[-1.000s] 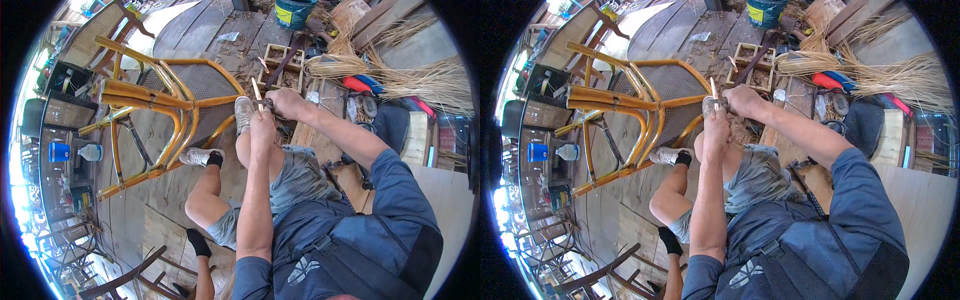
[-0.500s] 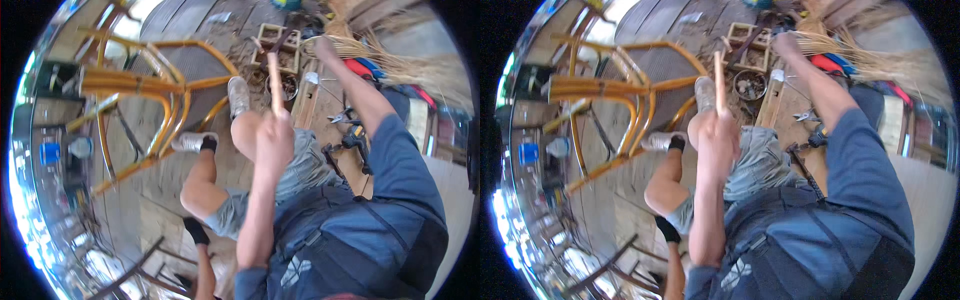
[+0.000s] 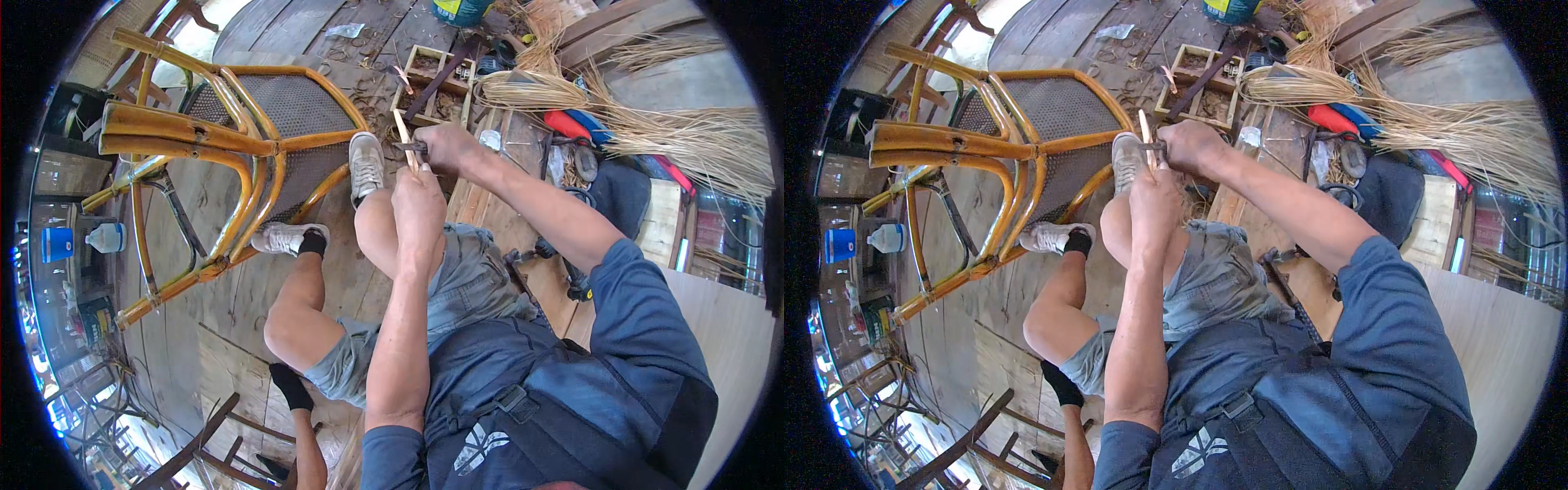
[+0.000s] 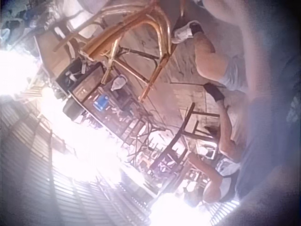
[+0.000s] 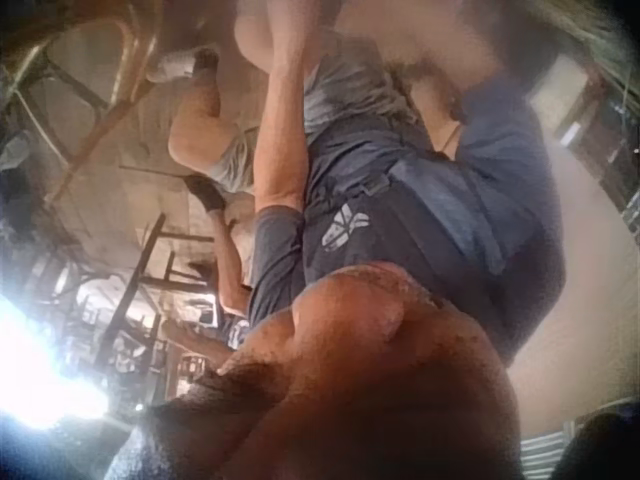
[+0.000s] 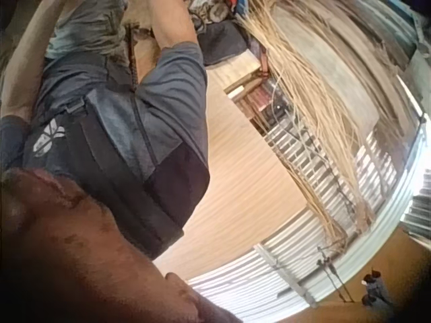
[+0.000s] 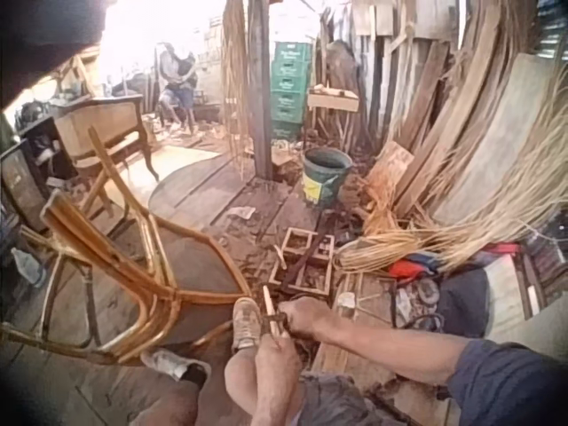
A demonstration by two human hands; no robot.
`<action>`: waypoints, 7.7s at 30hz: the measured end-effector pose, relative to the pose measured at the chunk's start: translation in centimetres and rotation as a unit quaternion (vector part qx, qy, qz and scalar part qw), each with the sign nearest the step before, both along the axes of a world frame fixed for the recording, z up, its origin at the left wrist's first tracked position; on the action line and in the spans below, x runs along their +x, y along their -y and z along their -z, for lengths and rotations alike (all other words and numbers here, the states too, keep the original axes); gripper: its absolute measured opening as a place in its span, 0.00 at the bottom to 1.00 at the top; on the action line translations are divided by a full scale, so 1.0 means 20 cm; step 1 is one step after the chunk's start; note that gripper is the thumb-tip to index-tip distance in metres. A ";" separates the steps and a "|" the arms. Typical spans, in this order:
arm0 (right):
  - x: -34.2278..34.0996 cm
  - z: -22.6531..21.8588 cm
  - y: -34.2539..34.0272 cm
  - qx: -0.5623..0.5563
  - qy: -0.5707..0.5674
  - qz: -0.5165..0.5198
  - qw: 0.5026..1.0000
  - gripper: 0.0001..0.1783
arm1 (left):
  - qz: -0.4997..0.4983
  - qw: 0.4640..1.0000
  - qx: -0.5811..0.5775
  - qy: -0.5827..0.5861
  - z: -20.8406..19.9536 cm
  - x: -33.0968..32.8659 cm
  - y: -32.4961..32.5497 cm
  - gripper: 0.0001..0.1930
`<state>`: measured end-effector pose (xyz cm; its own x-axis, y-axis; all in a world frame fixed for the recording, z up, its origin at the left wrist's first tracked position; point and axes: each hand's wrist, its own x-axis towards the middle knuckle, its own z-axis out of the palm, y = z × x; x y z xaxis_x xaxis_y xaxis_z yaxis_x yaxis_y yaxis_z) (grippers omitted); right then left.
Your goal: Repairing a bamboo chair by cleaning and applying bindings to the joints.
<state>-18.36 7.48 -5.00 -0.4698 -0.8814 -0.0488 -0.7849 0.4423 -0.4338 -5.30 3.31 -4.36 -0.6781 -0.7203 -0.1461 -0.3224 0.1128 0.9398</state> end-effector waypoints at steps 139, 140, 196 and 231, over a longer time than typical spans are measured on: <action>-0.06 -0.07 -0.28 -0.035 0.075 0.143 0.986 0.15 | -0.008 0.955 0.294 0.026 -0.16 0.29 -0.09 0.15; 0.05 -0.10 -0.24 -0.040 0.090 0.115 0.989 0.13 | -0.012 0.950 0.311 0.017 -0.16 0.29 -0.09 0.15; -0.59 0.05 -0.44 -0.002 0.053 0.271 0.961 0.15 | 0.047 0.964 0.261 -0.012 -0.12 0.42 -0.15 0.14; -0.59 0.26 -0.44 0.086 -0.042 0.221 0.971 0.16 | 0.020 0.943 0.332 0.023 -0.17 0.42 -0.13 0.14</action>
